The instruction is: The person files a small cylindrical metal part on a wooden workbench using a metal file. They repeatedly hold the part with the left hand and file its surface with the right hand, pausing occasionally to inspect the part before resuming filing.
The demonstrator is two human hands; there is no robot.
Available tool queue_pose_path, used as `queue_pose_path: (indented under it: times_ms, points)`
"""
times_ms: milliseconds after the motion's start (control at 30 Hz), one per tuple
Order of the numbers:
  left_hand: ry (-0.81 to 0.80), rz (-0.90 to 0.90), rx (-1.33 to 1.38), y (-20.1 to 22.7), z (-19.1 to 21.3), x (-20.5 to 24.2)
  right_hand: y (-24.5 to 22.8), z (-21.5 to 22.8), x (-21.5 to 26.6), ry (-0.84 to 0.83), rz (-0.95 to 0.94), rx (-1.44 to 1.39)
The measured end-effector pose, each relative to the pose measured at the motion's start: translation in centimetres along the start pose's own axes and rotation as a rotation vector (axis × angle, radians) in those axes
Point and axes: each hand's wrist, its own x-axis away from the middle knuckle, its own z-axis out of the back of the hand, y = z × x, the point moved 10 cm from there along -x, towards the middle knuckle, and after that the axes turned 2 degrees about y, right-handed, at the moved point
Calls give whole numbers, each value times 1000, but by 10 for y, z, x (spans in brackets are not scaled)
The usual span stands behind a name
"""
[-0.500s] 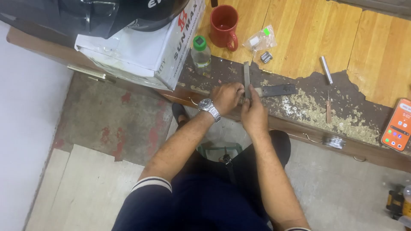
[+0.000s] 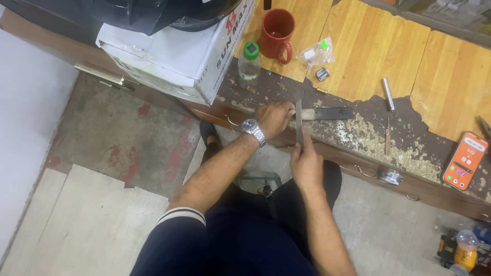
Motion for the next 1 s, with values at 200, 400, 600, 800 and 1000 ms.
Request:
queue_pose_path:
  times_ms: [200,400,600,800,1000]
  points:
    - [-51,19,23,-11,-18,-3,-9,30,11,74,24,-132]
    - [-145,132,98,-1,1,0,19,-1,-36,68,89,-254]
    - [-189,162,128,-30,-33,-18,20,-15,-52,52,84,-316]
    - [-231,175,162,-20,-9,-16,20,-15,-50,45,66,-329]
    - [-244,168,167,-3,6,-10,26,-16,-51,70,100,-329]
